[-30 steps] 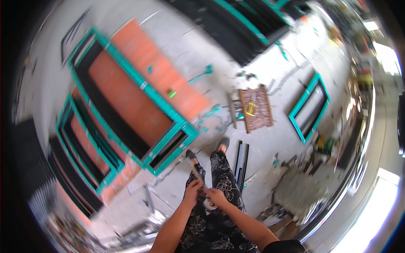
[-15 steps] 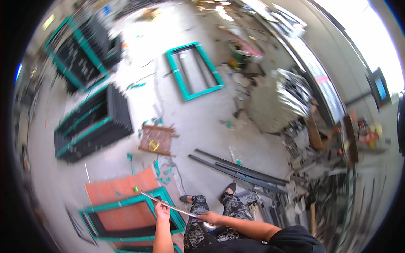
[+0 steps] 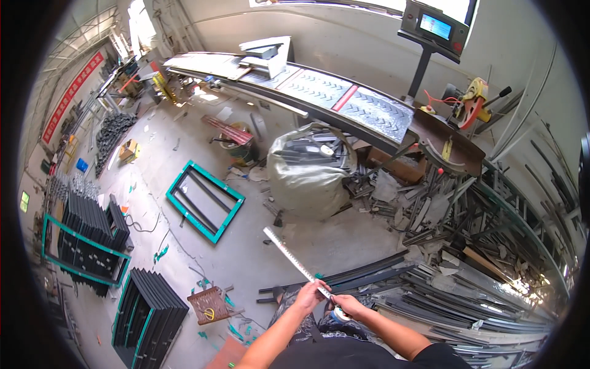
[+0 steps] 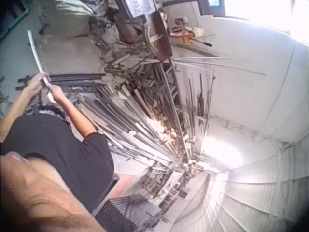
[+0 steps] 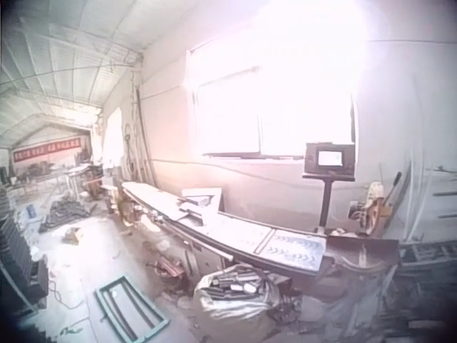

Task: The person organizes metal frames on the floor, measures a frame using a tape measure, and then uses a motorized saw to cut metal profiles, repeating the cutting process for multiple pieces.

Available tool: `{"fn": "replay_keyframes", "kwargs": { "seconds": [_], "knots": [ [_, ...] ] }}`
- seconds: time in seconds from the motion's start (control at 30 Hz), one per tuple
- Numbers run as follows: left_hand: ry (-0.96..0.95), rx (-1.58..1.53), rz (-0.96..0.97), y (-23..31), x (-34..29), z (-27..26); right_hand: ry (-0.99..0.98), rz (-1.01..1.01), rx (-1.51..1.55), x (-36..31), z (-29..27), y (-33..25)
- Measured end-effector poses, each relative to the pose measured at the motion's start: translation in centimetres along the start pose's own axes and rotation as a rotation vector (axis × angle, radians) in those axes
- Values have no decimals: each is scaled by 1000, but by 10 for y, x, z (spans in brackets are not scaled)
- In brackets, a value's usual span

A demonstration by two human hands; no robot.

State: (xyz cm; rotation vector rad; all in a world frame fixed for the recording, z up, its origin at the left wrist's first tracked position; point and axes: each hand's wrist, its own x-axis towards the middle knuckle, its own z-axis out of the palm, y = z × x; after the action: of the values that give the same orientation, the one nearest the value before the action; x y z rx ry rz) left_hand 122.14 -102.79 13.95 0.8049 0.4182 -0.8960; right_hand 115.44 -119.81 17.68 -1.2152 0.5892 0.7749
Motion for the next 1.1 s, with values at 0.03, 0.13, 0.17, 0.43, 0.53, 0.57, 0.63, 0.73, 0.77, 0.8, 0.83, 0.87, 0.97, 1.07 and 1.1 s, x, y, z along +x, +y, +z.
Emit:
{"fn": "replay_keyframes", "kwargs": {
  "seconds": [0.03,0.13,0.17,0.43,0.53,0.57,0.63,0.73,0.77,0.8,0.83,0.87,0.97,1.07,1.1],
  "knots": [
    [-91,52,-61,4,12,16,48,-52,74,4,-1,-6],
    [-42,122,-184,17,51,50,239,-50,289,26,0,-32],
    [-93,107,-180,28,68,56,293,-111,425,36,1,-45],
    [47,43,-231,233,278,41,592,-41,575,114,-68,-187],
    [201,122,-333,308,359,24,496,-276,680,117,-85,-235],
    [271,161,-309,327,384,17,456,-342,702,115,-87,-246],
    [396,170,-276,355,429,5,472,-360,726,111,-88,-260],
    [427,85,-241,375,481,-10,553,-324,821,113,-96,-266],
    [455,40,-229,378,494,-16,582,-317,880,116,-102,-265],
    [525,6,-215,381,508,-18,622,-274,934,119,-109,-264],
    [615,-28,-188,384,520,-21,661,-265,982,123,-119,-264],
    [643,-102,-160,386,527,-24,684,-247,999,126,-131,-264],
    [766,-227,-148,394,547,-28,671,-259,990,136,-183,-275],
    [909,-76,-51,397,559,-19,611,-267,888,147,-254,-296],
    [894,-180,-14,398,557,-14,575,-280,860,150,-281,-305]
  ]
}}
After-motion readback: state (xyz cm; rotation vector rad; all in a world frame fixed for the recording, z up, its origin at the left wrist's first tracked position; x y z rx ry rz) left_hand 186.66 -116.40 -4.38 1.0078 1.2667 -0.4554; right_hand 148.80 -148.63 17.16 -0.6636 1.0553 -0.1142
